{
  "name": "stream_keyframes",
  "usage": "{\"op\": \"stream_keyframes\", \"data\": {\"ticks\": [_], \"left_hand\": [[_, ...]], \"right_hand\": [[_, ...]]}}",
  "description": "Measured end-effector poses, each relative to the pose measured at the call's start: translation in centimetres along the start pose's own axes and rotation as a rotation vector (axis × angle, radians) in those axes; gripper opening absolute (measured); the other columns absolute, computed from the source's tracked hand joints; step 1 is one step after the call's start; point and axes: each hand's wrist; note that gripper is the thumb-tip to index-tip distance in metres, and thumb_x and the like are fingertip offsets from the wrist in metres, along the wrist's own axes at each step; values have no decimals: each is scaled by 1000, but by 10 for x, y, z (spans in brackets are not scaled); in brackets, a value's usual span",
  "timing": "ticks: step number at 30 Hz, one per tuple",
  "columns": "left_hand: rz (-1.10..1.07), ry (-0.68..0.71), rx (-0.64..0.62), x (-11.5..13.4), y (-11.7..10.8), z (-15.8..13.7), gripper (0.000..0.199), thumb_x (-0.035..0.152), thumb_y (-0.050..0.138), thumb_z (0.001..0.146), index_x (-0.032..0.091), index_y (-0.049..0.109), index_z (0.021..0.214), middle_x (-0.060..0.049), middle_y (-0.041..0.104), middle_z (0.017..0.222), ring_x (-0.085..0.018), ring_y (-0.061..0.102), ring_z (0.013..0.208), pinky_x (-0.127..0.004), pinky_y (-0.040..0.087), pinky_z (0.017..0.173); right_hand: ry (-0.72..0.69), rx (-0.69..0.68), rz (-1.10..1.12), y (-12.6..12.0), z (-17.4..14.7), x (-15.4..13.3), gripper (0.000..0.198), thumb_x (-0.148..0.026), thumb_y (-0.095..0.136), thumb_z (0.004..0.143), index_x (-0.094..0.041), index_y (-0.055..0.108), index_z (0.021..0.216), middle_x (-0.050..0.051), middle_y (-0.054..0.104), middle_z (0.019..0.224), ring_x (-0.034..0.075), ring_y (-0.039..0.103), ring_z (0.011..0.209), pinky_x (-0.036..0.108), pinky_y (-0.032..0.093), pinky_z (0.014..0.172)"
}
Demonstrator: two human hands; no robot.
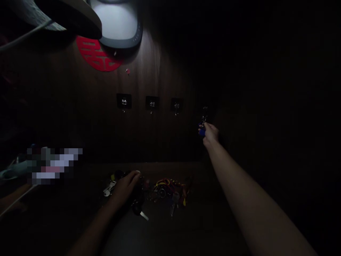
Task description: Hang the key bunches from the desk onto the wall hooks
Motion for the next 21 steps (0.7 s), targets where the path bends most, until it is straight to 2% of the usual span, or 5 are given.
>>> {"op": "stream_keyframes", "data": {"ticks": [4, 11, 16, 21], "left_hand": [[18, -21, -6, -2, 0, 1, 35, 47, 37, 83, 24, 62, 91, -2, 68, 98, -21, 61, 96, -30, 43, 83], [1, -16, -5, -1, -1, 0, 36, 48, 38, 82, 25, 63, 91, -2, 69, 95, -21, 62, 92, -28, 44, 80], [37, -27, -10, 2, -2, -1, 37, 47, 36, 83, 24, 64, 89, -2, 69, 90, -20, 63, 86, -27, 44, 76], [30, -21, -10, 2, -1, -2, 36, 45, 36, 83, 24, 65, 88, -1, 69, 87, -20, 62, 85, -26, 43, 74]], "right_hand": [[104, -40, 52, -7, -10, 8, 4, -26, 50, 79, -22, 50, 78, -6, 60, 58, 8, 57, 47, 16, 42, 40], [206, -90, 132, -25, -35, 38, 13, -37, 49, 78, -24, 46, 80, -2, 63, 70, 12, 64, 65, 23, 50, 57], [231, -133, 113, -37, -60, 60, 19, -36, 56, 71, -24, 50, 84, 0, 64, 74, 14, 64, 70, 26, 51, 60], [282, -213, 121, -41, -100, 75, 21, -37, 59, 69, -24, 54, 85, 1, 66, 75, 15, 64, 72, 27, 50, 59]]}}
Point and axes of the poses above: each hand's wrist, its own z-axis towards the middle knuckle, its own y-axis out of the palm, x = y × z
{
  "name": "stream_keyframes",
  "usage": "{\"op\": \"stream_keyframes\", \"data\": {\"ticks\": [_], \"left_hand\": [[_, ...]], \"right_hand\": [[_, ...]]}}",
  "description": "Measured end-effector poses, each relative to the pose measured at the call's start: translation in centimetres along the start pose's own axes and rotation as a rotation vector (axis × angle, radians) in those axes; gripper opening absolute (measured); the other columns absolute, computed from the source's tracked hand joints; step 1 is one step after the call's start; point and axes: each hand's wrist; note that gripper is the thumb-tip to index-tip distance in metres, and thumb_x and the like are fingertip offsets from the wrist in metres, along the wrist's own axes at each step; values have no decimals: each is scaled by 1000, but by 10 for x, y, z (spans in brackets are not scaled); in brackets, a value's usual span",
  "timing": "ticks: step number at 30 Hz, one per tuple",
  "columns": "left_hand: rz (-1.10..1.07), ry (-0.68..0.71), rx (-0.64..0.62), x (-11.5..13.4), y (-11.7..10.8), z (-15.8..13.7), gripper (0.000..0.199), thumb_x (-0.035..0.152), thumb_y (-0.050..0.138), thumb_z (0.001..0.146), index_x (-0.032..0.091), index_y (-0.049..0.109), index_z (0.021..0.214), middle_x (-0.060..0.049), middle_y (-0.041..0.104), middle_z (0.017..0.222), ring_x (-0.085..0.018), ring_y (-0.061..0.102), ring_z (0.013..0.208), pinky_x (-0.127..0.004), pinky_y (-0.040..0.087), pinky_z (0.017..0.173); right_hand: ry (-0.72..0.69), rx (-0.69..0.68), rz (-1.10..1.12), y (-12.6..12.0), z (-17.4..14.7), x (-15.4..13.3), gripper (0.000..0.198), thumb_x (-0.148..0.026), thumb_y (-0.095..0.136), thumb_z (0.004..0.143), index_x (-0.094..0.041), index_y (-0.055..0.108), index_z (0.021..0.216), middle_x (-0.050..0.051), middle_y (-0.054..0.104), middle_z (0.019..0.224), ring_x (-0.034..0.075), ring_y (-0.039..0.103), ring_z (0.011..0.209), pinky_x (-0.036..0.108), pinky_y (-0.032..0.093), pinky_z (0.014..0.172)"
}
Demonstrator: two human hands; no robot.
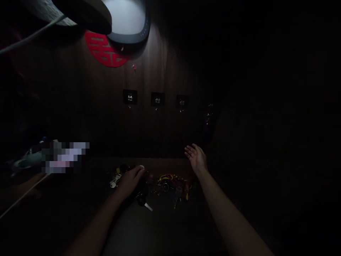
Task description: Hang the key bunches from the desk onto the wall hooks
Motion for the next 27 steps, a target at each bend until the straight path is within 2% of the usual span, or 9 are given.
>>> {"op": "stream_keyframes", "data": {"ticks": [6, 11, 15, 20, 24, 27], "left_hand": [[0, 48, -14, 3, -2, -2, 36, 43, 35, 85, 23, 64, 84, 0, 69, 81, -19, 62, 79, -25, 42, 70], [92, 82, -41, 5, -3, -5, 34, 41, 34, 87, 24, 62, 88, 0, 68, 82, -18, 62, 78, -25, 41, 69], [243, 236, -19, 2, -1, -8, 27, 35, 36, 88, 23, 60, 93, -2, 67, 91, -18, 60, 85, -28, 41, 75], [420, 497, -7, 7, 5, -12, 19, 26, 42, 87, 22, 59, 94, -3, 65, 91, -18, 57, 87, -33, 39, 80], [467, 577, -95, 17, 10, -17, 18, 22, 47, 85, 22, 59, 97, -3, 64, 93, -17, 55, 90, -34, 39, 84], [488, 596, -176, 20, 14, -21, 18, 25, 50, 83, 25, 60, 99, -2, 63, 98, -18, 54, 93, -34, 39, 85]], "right_hand": [[70, -113, -49, 7, -38, 25, 32, -39, 67, 62, -24, 57, 88, 0, 67, 75, 14, 63, 68, 25, 48, 58], [58, -299, -315, 9, -51, 26, 30, -41, 68, 62, -21, 61, 84, 0, 66, 74, 12, 59, 60, 23, 43, 54], [-18, -543, -621, 7, -56, 19, 24, -41, 63, 68, -18, 65, 75, 1, 66, 75, 14, 58, 69, 27, 43, 68], [-94, -838, -871, 1, -56, 25, 19, -37, 65, 67, -18, 66, 68, 4, 65, 89, 19, 57, 91, 32, 40, 85], [-130, -918, -993, -2, -55, 30, 12, -30, 69, 64, -19, 68, 70, 4, 63, 93, 19, 55, 95, 33, 38, 89], [-146, -962, -1051, -4, -53, 30, 10, -25, 65, 67, -19, 69, 75, 4, 63, 90, 19, 56, 94, 32, 39, 88]]}}
Point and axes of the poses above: each hand's wrist, its own z-axis towards the middle knuckle, its own y-axis out of the palm, x = y × z
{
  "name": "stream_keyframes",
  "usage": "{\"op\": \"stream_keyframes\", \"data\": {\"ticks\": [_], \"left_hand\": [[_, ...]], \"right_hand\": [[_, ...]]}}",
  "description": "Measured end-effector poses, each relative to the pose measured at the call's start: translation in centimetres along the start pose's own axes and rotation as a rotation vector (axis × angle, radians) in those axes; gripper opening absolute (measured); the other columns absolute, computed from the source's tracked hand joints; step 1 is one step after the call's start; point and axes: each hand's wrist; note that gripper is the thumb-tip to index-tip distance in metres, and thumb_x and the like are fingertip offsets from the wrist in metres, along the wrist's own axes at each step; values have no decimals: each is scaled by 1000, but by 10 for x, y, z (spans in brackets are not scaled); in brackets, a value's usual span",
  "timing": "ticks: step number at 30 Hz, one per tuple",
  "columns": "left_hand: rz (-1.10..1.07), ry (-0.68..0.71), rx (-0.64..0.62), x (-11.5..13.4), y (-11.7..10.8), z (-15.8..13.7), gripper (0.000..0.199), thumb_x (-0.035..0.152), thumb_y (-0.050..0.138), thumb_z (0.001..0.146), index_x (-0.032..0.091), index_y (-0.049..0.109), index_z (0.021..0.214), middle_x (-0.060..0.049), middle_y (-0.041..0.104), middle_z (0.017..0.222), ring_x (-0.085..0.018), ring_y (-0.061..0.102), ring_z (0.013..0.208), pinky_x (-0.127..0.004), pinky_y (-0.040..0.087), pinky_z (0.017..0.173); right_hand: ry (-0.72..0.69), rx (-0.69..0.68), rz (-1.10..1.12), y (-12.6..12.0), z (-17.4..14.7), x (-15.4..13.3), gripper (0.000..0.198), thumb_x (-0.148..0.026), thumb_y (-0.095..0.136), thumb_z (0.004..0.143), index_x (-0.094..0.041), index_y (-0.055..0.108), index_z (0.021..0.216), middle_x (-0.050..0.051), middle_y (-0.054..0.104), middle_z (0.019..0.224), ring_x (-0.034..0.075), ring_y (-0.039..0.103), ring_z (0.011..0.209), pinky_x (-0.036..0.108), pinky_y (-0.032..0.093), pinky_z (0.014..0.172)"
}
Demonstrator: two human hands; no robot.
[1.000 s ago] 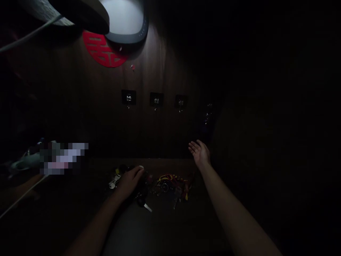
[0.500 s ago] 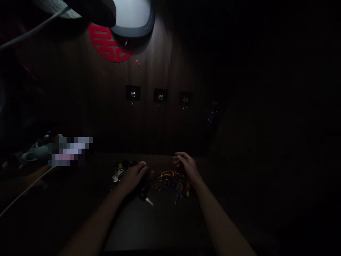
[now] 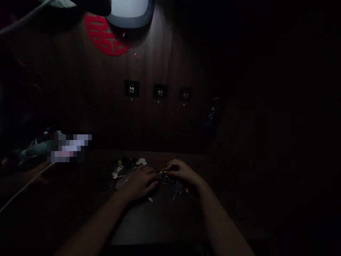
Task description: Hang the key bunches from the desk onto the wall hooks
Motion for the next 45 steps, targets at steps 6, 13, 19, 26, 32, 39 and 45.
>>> {"op": "stream_keyframes", "data": {"ticks": [6, 13, 19, 26, 32, 39, 45], "left_hand": [[-14, -34, -13, -7, 7, -5, 23, 31, 50, 84, 28, 59, 105, -2, 60, 107, -20, 51, 103, -36, 37, 91], [-39, -124, 58, -24, 7, -6, 25, 31, 47, 85, 26, 56, 108, -2, 62, 107, -18, 53, 101, -37, 35, 93], [-88, -160, 60, -29, 3, -7, 21, 30, 46, 86, 25, 58, 102, -2, 65, 101, -18, 56, 98, -37, 36, 91], [-91, -190, 77, -25, 0, -5, 19, 27, 47, 85, 25, 60, 98, -2, 66, 98, -18, 57, 95, -37, 36, 90], [-82, -190, 79, -25, 1, -5, 19, 26, 46, 86, 24, 60, 98, -2, 67, 96, -17, 58, 94, -35, 38, 89], [-91, -177, 74, -27, 3, -4, 20, 27, 44, 86, 24, 60, 99, -2, 67, 97, -18, 58, 94, -35, 38, 88], [-98, -183, 75, -26, 3, -5, 20, 27, 44, 86, 24, 60, 99, -2, 67, 97, -18, 58, 93, -36, 38, 88]], "right_hand": [[93, 50, -99, -8, -4, 10, 20, -17, 54, 71, -19, 69, 84, 4, 65, 91, 18, 58, 88, 31, 42, 81], [244, 171, -121, -19, -9, 18, 25, -11, 48, 67, -19, 70, 78, 3, 68, 87, 18, 61, 83, 29, 44, 75], [325, 322, -104, -32, -14, 37, 27, -9, 43, 66, -18, 68, 74, 3, 69, 79, 17, 62, 77, 27, 45, 72], [208, 433, -211, -41, -18, 32, 19, -13, 47, 67, -18, 65, 68, 5, 64, 85, 18, 59, 86, 30, 43, 80], [197, -60, -2, -31, -20, 5, 19, -21, 58, 65, -18, 67, 81, 1, 65, 82, 16, 59, 77, 27, 45, 68], [234, -165, -54, -26, -21, -4, 18, -16, 60, 61, -19, 69, 76, 1, 65, 83, 17, 59, 81, 27, 45, 72], [178, -136, -92, -16, -18, -2, 38, -14, 66, 58, -23, 67, 95, 3, 60, 103, 20, 54, 96, 31, 42, 84]]}}
Point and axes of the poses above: each hand's wrist, its own z-axis towards the middle knuckle, its own y-axis out of the palm, x = y × z
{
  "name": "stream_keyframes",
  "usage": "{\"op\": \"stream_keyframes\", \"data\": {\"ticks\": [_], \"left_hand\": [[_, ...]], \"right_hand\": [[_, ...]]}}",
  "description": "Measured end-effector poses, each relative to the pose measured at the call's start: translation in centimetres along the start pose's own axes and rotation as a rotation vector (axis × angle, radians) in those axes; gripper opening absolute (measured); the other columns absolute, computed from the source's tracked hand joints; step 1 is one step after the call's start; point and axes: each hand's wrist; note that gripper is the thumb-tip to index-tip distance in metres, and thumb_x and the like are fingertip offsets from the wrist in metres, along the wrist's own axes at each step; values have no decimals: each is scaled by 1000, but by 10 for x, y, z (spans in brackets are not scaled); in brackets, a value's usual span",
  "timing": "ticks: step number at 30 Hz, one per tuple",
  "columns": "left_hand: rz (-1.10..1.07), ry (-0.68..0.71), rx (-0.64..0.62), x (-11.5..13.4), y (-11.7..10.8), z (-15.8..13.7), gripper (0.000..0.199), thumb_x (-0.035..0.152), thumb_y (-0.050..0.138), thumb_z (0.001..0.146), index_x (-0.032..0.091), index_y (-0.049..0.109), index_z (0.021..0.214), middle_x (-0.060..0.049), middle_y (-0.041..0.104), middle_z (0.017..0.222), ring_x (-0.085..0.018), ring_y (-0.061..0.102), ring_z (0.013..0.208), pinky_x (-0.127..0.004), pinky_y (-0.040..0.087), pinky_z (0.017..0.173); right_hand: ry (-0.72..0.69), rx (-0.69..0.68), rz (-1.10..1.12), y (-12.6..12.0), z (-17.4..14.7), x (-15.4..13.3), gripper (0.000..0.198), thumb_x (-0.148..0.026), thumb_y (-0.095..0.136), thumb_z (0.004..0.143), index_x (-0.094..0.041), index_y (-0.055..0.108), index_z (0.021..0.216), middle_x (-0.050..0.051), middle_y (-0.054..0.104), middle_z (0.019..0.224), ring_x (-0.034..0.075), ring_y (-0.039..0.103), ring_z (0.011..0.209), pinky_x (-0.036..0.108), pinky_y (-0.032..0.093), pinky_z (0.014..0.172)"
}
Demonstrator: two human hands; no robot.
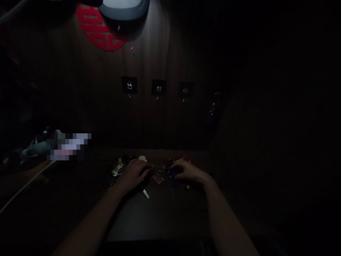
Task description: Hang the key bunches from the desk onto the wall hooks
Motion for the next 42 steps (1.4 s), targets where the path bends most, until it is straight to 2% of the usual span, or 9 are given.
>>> {"op": "stream_keyframes", "data": {"ticks": [5, 11, 13, 20, 24, 27, 32, 34, 42], "left_hand": [[-6, -2, -1, 1, -1, 0, 21, 29, 44, 87, 25, 61, 99, -2, 67, 97, -17, 59, 93, -34, 38, 87], [-7, -12, 16, 0, -1, 1, 20, 28, 45, 87, 24, 61, 98, -2, 67, 96, -17, 59, 92, -34, 39, 87], [-2, -12, 22, -2, -1, 1, 20, 27, 44, 87, 24, 61, 97, -2, 68, 95, -17, 60, 90, -34, 39, 87], [2, -70, 68, -10, -7, 1, 20, 26, 46, 85, 23, 63, 95, -2, 68, 95, -17, 60, 88, -36, 39, 87], [-39, -149, 153, -15, -12, 2, 23, 29, 44, 85, 23, 64, 96, -2, 69, 98, -18, 61, 91, -34, 42, 85], [-72, -216, 198, -19, -16, 1, 25, 31, 43, 85, 22, 64, 95, -2, 69, 98, -18, 61, 92, -32, 45, 84], [-88, -293, 226, -25, -22, 0, 26, 31, 43, 84, 22, 65, 94, -1, 69, 97, -18, 62, 92, -30, 46, 84], [-83, -329, 230, -27, -24, -1, 26, 31, 43, 83, 22, 64, 94, -1, 69, 97, -18, 63, 91, -29, 47, 83], [-98, -416, 163, -40, -26, -7, 25, 29, 43, 82, 24, 64, 95, 1, 69, 99, -17, 63, 92, -28, 47, 83]], "right_hand": [[-14, -42, -74, 8, 4, -4, 41, -22, 72, 58, -23, 66, 98, 3, 57, 98, 19, 53, 91, 31, 42, 81], [-90, -105, 22, 7, 5, -8, 10, -24, 65, 65, -19, 68, 73, 2, 60, 83, 17, 56, 82, 27, 42, 75], [-87, -104, 86, 3, 2, -11, 9, -25, 63, 67, -18, 67, 70, 1, 61, 78, 16, 56, 78, 26, 42, 72], [-9, 121, 403, -12, -9, -25, 21, -38, 64, 68, -18, 60, 73, -2, 57, 71, 11, 53, 64, 23, 41, 62], [3, 195, 579, -11, -10, -28, 28, -43, 66, 64, -18, 55, 70, -4, 51, 62, 9, 47, 54, 21, 38, 53], [-14, 102, 633, -8, -11, -32, 28, -42, 67, 64, -18, 55, 71, -4, 52, 63, 8, 47, 55, 20, 37, 51], [-42, -267, 467, 0, -11, -35, 22, -36, 68, 64, -16, 62, 72, -3, 57, 65, 9, 51, 61, 20, 39, 59], [-31, -346, 413, 4, -8, -34, 22, -36, 68, 65, -16, 63, 73, -3, 57, 66, 9, 50, 59, 20, 39, 57], [2, -299, 352, 6, -4, -33, 21, -37, 68, 64, -18, 66, 72, -3, 62, 72, 11, 54, 67, 21, 41, 64]]}}
Point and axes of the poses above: each hand's wrist, its own z-axis towards the middle knuckle, its own y-axis out of the palm, x = y × z
